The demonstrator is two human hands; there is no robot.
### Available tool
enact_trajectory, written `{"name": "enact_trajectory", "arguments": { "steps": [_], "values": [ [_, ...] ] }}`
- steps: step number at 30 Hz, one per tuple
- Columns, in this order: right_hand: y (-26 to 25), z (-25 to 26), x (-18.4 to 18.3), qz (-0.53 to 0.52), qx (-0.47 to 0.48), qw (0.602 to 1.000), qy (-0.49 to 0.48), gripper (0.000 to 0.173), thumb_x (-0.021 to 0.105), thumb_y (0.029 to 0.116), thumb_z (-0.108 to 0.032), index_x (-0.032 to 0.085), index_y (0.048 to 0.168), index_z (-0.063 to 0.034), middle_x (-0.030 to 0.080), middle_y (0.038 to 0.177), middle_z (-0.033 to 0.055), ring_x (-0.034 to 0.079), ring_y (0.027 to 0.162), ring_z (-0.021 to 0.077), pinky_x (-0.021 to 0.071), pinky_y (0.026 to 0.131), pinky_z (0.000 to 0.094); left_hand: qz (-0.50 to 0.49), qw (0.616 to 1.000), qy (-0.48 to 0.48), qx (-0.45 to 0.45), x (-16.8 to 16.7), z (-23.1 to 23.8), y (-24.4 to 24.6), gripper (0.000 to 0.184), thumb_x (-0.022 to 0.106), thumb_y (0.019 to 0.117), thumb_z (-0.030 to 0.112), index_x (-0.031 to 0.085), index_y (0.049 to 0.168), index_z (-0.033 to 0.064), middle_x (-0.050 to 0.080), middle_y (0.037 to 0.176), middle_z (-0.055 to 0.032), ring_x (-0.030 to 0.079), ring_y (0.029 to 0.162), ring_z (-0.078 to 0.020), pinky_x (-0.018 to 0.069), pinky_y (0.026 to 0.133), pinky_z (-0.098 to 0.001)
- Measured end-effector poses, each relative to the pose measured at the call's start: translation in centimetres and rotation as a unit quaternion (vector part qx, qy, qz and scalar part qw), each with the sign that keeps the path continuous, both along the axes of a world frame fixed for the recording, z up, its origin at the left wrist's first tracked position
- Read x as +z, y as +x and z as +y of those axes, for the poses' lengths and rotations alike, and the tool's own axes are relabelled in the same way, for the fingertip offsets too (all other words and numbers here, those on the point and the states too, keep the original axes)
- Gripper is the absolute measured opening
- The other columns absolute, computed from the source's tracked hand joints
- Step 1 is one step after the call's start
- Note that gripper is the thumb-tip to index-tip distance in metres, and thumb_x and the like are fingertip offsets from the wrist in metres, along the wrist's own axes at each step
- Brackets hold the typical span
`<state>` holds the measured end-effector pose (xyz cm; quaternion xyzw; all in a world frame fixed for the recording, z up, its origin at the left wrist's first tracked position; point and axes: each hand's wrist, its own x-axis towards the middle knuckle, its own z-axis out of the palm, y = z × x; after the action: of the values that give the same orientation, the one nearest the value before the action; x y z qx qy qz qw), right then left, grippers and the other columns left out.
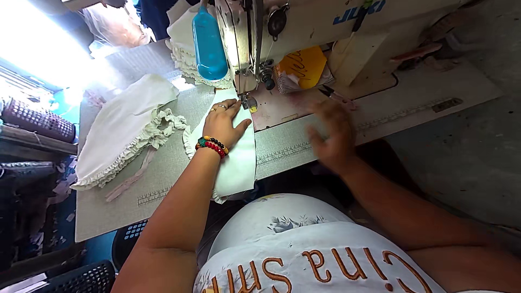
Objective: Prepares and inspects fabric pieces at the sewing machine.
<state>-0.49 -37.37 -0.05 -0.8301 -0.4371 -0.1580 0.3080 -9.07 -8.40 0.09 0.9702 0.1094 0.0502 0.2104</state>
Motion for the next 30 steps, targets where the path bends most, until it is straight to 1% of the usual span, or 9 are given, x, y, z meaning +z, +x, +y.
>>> {"name": "enact_trajectory", "arguments": {
  "steps": [4, 6, 9, 12, 16, 20, 23, 25, 30],
  "values": [
    [-5.7, 3.4, -1.6, -0.018, 0.239, 0.97, -0.048, 0.039, 0.049, 0.1041, -0.039, 0.073, 0.129, -0.0199, 0.066, 0.139, 0.0034, 0.05, 0.142, 0.0286, 0.0281, 0.12, 0.0616, -0.025, 1.0, -0.003, -0.009, 0.6, -0.5, -1.1, 0.046, 0.058, 0.103, 0.034, 0.064, 0.139, 0.0061, 0.056, 0.15, -0.0138, 0.047, 0.143, -0.0337, 0.0345, 0.119, -0.053],
    [-7.0, 3.7, -2.0, -0.017, 0.299, 0.952, -0.067, 0.035, 0.05, 0.105, -0.035, 0.075, 0.125, -0.0207, 0.07, 0.134, 0.0003, 0.052, 0.14, 0.0273, 0.0295, 0.118, 0.0622, -0.046, 0.998, 0.018, -0.042, 1.2, -1.5, -3.2, 0.039, 0.056, 0.1038, 0.026, 0.067, 0.134, 0.0042, 0.058, 0.146, -0.0176, 0.05, 0.141, -0.037, 0.0385, 0.116, -0.0557],
    [-7.3, 3.4, -2.2, -0.038, 0.296, 0.953, -0.056, 0.03, 0.053, 0.1045, -0.027, 0.077, 0.12, -0.0186, 0.075, 0.122, -0.0008, 0.063, 0.127, 0.0222, 0.0373, 0.111, 0.0569, -0.083, 0.99, 0.032, -0.112, 1.1, -4.0, -8.9, 0.037, 0.058, 0.0999, 0.028, 0.071, 0.126, 0.0053, 0.063, 0.138, -0.0181, 0.056, 0.134, -0.0373, 0.0451, 0.11, -0.0551],
    [-7.4, 3.2, -2.1, -0.037, 0.276, 0.96, -0.037, 0.025, 0.056, 0.1033, -0.024, 0.078, 0.115, -0.0182, 0.076, 0.117, -0.0014, 0.064, 0.123, 0.0201, 0.0399, 0.11, 0.0524, -0.07, 0.986, 0.047, -0.144, -0.3, -6.2, -14.7, 0.054, 0.068, 0.0926, 0.045, 0.067, 0.136, 0.0112, 0.063, 0.14, -0.0144, 0.055, 0.136, -0.035, 0.0449, 0.112, -0.0553],
    [-7.5, 3.4, -2.4, -0.036, 0.27, 0.962, -0.029, 0.024, 0.057, 0.1009, -0.019, 0.078, 0.113, -0.0164, 0.075, 0.119, 0.0022, 0.064, 0.121, 0.0237, 0.0446, 0.106, 0.0499, -0.194, 0.964, 0.161, -0.081, -3.2, -7.4, -17.0, 0.03, 0.059, 0.099, 0.019, 0.074, 0.123, 0.0105, 0.075, 0.121, -0.0108, 0.069, 0.119, -0.0291, 0.0526, 0.104, -0.0458],
    [-7.3, 4.4, -1.0, 0.014, 0.297, 0.95, -0.098, 0.041, 0.062, 0.0936, -0.019, 0.068, 0.134, -0.0191, 0.062, 0.144, 0.0039, 0.05, 0.141, 0.0295, 0.0344, 0.116, 0.0606, -0.302, 0.941, 0.146, -0.04, -4.6, -7.3, -16.7, 0.025, 0.054, 0.0987, 0.01, 0.079, 0.105, 0.0074, 0.078, 0.102, -0.0114, 0.074, 0.105, -0.0275, 0.0568, 0.096, -0.042],
    [-6.7, 6.7, 0.2, 0.053, 0.323, 0.94, -0.099, 0.047, 0.074, 0.0884, -0.027, 0.068, 0.134, -0.0159, 0.063, 0.144, 0.004, 0.044, 0.146, 0.0312, 0.0255, 0.119, 0.0673, -0.306, 0.949, 0.052, 0.056, -3.5, -7.6, -16.2, 0.025, 0.053, 0.0966, 0.011, 0.076, 0.103, 0.0008, 0.075, 0.095, -0.0162, 0.074, 0.091, -0.0302, 0.0596, 0.08, -0.0445],
    [-6.1, 8.8, 1.3, 0.08, 0.339, 0.933, -0.089, 0.04, 0.075, 0.0894, -0.028, 0.072, 0.126, -0.0118, 0.07, 0.131, 0.0052, 0.051, 0.14, 0.0316, 0.0211, 0.12, 0.0703, -0.287, 0.947, -0.012, 0.146, -2.0, -7.7, -15.7, 0.024, 0.054, 0.1019, 0.014, 0.072, 0.105, -0.0017, 0.073, 0.094, -0.0163, 0.072, 0.084, -0.0282, 0.0586, 0.074, -0.0447],
    [-4.9, 13.7, 4.7, 0.134, 0.407, 0.901, -0.073, 0.015, 0.067, 0.0976, -0.014, 0.075, 0.1, -0.0024, 0.075, 0.092, 0.0089, 0.072, 0.095, 0.0232, 0.0261, 0.118, 0.0669, -0.271, 0.937, -0.047, 0.214, -0.9, -6.5, -15.2, 0.035, 0.07, 0.0957, 0.031, 0.068, 0.111, -0.001, 0.067, 0.076, -0.0091, 0.064, 0.062, -0.0209, 0.0541, 0.058, -0.0403]
  ]
}}
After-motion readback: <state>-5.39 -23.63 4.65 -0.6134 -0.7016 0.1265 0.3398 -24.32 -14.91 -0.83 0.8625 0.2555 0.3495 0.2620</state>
